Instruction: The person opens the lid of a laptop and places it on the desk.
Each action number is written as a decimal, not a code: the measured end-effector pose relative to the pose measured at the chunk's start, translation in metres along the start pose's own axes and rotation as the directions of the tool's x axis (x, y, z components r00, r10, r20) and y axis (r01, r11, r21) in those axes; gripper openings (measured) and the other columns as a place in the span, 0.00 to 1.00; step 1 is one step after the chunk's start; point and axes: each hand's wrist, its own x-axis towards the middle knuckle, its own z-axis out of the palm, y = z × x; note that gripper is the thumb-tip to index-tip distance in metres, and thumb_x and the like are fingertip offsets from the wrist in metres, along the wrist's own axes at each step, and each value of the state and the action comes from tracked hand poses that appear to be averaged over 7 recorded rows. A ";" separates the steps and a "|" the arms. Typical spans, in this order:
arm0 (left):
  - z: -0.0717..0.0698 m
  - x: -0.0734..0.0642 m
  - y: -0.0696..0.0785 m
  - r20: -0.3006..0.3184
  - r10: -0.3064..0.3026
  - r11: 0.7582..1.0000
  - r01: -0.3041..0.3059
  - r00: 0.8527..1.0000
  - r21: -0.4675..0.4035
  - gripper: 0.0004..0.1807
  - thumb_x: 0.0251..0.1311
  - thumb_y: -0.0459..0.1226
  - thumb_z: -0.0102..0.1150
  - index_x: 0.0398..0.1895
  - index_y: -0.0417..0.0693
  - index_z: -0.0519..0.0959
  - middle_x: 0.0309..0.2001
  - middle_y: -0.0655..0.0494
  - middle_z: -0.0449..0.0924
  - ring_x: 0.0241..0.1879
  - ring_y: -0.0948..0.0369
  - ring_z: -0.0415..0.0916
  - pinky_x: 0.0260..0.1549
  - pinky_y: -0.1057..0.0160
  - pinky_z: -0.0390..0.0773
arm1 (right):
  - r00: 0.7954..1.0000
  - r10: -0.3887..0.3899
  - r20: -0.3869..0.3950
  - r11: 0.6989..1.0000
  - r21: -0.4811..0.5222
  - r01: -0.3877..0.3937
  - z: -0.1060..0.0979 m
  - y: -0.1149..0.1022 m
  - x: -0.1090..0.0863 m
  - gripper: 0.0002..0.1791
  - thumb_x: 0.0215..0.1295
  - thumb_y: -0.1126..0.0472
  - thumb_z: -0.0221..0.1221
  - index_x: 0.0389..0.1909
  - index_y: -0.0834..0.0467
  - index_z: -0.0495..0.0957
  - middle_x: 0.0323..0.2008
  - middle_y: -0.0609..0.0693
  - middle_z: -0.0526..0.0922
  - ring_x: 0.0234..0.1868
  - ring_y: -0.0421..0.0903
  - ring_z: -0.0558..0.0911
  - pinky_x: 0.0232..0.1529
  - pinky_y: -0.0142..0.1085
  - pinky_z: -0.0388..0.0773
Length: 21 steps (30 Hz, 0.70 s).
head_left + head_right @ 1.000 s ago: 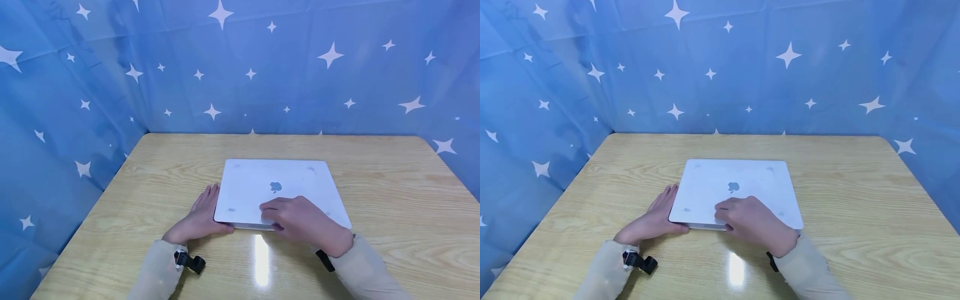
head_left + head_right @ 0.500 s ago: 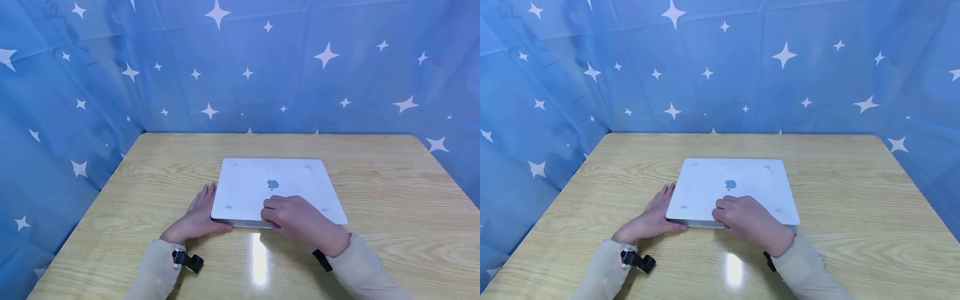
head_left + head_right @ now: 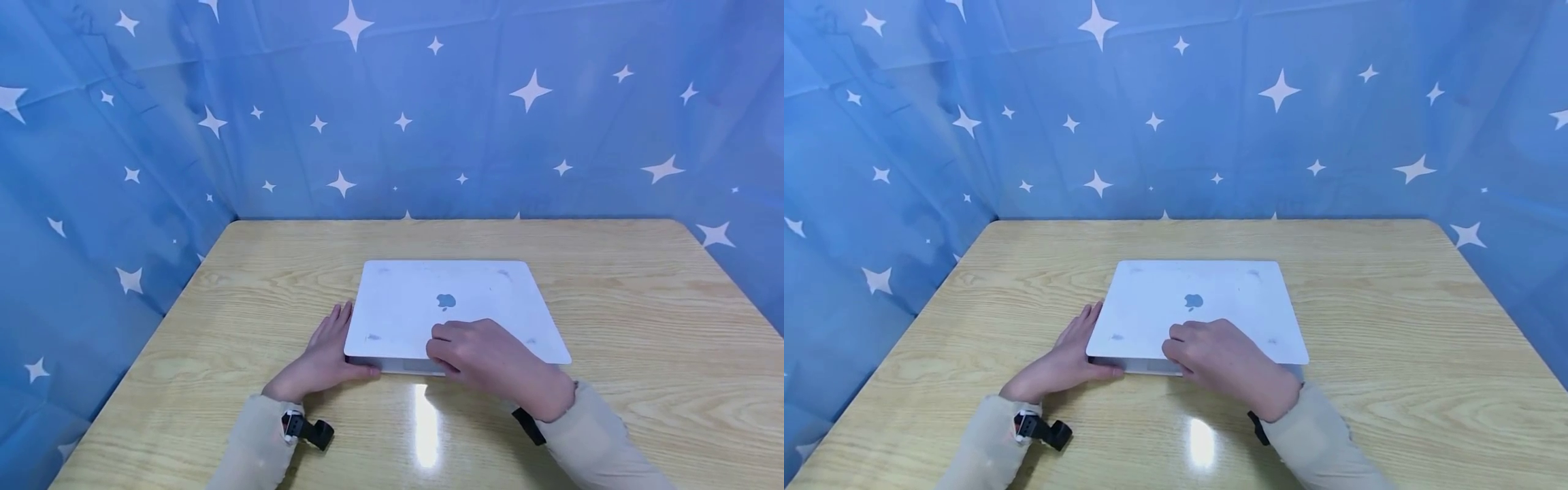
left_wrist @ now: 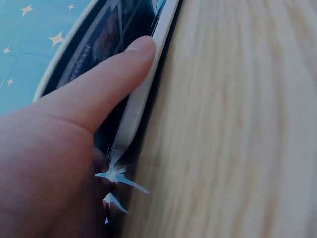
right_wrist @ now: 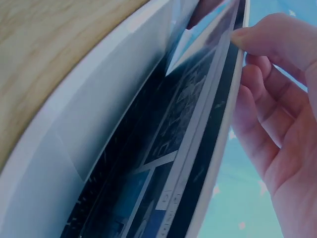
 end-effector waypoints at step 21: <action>-0.002 -0.002 0.002 -0.048 0.061 0.997 -0.063 0.997 -0.034 0.59 0.37 0.63 0.62 0.70 0.57 0.40 0.70 0.47 0.36 0.67 0.46 0.29 0.60 0.43 0.37 | 0.946 -0.007 -0.325 0.983 -0.175 -0.053 -0.034 -0.013 0.017 0.12 0.50 0.71 0.44 0.16 0.54 0.72 0.20 0.41 0.73 0.18 0.35 0.65 0.11 0.21 0.51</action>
